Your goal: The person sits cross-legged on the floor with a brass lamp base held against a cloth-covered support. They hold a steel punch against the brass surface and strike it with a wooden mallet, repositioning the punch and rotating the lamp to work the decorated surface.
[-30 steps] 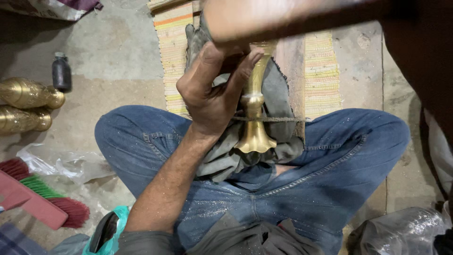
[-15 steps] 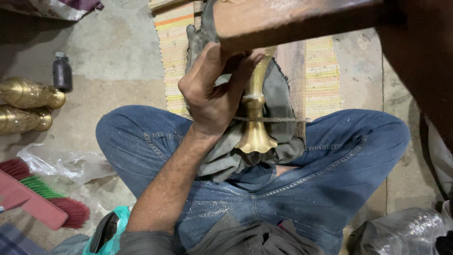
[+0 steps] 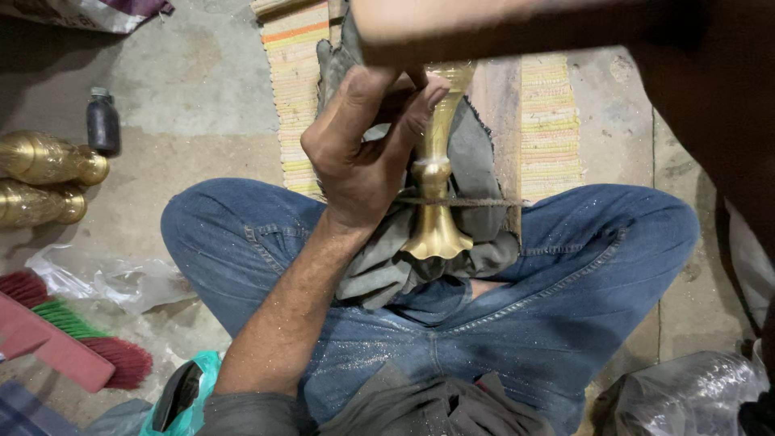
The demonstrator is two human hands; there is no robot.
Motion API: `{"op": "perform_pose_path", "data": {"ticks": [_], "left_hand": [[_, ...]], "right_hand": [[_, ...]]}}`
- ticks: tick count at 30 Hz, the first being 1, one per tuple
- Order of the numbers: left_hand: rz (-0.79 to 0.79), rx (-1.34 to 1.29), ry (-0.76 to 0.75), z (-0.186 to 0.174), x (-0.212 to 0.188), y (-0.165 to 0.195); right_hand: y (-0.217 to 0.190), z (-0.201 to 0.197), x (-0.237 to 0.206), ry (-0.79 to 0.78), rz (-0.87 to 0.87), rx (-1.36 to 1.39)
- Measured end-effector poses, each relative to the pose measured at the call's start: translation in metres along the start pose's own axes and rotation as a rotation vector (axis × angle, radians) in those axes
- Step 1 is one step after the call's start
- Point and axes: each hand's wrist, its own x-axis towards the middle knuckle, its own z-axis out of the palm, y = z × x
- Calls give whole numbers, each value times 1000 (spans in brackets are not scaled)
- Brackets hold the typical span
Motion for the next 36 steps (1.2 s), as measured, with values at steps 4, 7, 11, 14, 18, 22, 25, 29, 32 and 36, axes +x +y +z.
{"op": "perform_pose_path", "data": {"ticks": [4, 7, 11, 14, 18, 22, 25, 29, 32, 36], "left_hand": [[-13, -9, 16, 1, 0, 0], [-18, 11, 6, -1, 0, 2], [-19, 26, 1, -2, -1, 3], [-15, 18, -11, -1, -1, 1], [41, -22, 13, -1, 1, 0], [-47, 17, -11, -2, 2, 5], [-61, -14, -13, -3, 2, 7], [-24, -41, -14, -2, 5, 4], [-20, -17, -20, -3, 3, 4], [-41, -7, -23, -3, 2, 5]], "right_hand": [[0, 1, 2, -4, 6, -2], [-1, 0, 1, -4, -4, -1], [-1, 0, 0, -4, -3, 0], [1, 0, -1, -1, -2, 2], [1, 1, -2, -3, 13, 6], [-1, 2, -2, -10, 7, 11], [0, 1, 0, -6, 7, 12], [0, 1, 1, -7, 2, 15], [0, -1, 1, -1, 3, 15], [0, -1, 2, -11, 0, 13]]}}
